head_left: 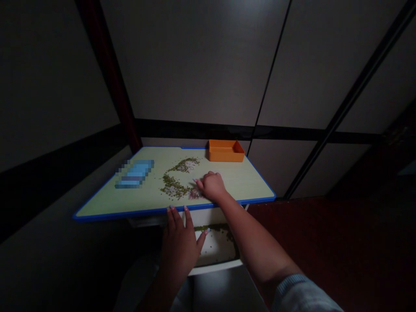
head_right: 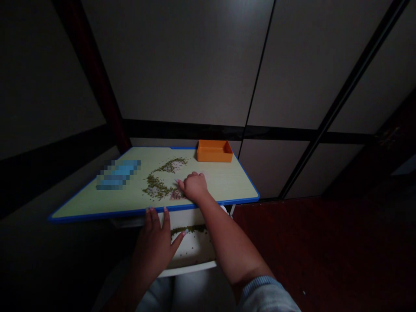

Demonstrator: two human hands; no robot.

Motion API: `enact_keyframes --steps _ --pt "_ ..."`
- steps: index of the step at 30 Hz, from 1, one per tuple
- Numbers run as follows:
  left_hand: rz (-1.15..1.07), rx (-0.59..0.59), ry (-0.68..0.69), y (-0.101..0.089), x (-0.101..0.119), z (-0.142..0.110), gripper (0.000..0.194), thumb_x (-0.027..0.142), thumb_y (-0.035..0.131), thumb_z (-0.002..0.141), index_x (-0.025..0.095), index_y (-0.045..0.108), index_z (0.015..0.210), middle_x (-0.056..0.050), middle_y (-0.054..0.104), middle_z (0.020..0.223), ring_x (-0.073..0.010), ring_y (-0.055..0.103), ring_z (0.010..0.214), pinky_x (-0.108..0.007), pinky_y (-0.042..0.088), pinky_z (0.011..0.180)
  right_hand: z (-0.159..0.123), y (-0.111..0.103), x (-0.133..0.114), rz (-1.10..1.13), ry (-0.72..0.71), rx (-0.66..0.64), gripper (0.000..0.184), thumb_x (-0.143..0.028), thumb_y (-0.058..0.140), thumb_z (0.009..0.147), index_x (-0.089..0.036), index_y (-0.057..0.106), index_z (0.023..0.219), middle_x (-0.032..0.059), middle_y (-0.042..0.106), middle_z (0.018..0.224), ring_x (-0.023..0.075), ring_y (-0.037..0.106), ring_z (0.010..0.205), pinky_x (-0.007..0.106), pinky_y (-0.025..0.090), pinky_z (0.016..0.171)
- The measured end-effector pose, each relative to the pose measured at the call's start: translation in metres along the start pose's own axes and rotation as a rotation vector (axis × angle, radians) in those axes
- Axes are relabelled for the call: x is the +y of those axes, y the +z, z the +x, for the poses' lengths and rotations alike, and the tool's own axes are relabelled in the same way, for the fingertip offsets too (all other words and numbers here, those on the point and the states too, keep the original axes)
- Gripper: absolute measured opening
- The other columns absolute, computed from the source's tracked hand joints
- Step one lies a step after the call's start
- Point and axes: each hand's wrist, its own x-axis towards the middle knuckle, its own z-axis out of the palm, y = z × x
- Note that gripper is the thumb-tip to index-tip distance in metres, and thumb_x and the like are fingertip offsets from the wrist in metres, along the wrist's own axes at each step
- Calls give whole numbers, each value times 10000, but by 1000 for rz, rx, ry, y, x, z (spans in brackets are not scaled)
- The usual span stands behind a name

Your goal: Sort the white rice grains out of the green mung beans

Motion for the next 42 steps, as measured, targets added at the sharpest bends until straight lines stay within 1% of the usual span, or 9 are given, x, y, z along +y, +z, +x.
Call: enact_keyframes --steps 9,12,15,19,23,27,35,39,42 --pt "5 11 5 2 -1 0 780 508 477 763 26 314 1355 -346 281 1421 -441 200 1366 -489 367 980 2 -3 11 54 129 16 580 -490 259 954 -153 723 862 132 687 910 218 536 958 335 323 810" --pt "13 3 3 1 0 0 774 511 469 767 30 319 1354 -344 286 1420 -441 202 1365 -482 375 973 1 -7 23 68 245 44 616 -514 224 952 -170 727 860 134 683 916 223 539 955 343 321 811" --pt "20 1 9 1 -1 0 780 516 469 764 20 324 1349 -352 292 1412 -446 208 1361 -483 369 978 1 -11 35 25 381 51 636 -528 223 946 -134 721 908 169 674 956 251 537 989 365 321 821" --pt "25 17 14 2 -2 0 782 520 471 758 28 328 1349 -331 311 1415 -428 223 1363 -487 365 980 1 -11 41 22 450 -6 618 -537 266 936 -116 718 930 189 674 972 260 550 999 371 332 824" --pt "19 21 18 1 -1 0 779 523 469 758 28 339 1344 -317 330 1412 -420 237 1360 -481 375 970 2 -7 34 51 372 -43 616 -553 270 929 -136 722 900 174 684 944 243 571 977 351 346 816" --pt "14 19 20 1 -1 0 769 509 461 769 14 334 1343 -349 309 1403 -445 223 1356 -482 373 971 2 -4 27 100 271 -89 638 -570 256 923 -144 723 833 162 693 914 223 598 906 324 353 785" --pt "-1 16 23 2 -3 1 784 514 477 758 13 333 1343 -346 300 1411 -445 224 1356 -489 371 974 2 -1 30 158 138 -158 638 -583 258 919 -193 722 718 87 708 759 164 603 782 255 344 694" --pt "-2 33 28 4 -3 0 769 513 470 764 18 343 1339 -342 301 1412 -444 212 1360 -486 366 979 2 2 33 180 80 -101 635 -590 279 910 -182 708 679 74 683 697 143 571 705 239 324 639" --pt "7 37 16 5 -2 -1 763 510 466 768 28 337 1344 -338 297 1416 -442 208 1361 -489 377 965 0 2 40 258 68 -39 632 -575 286 913 -158 671 634 52 636 641 114 508 617 229 305 599"
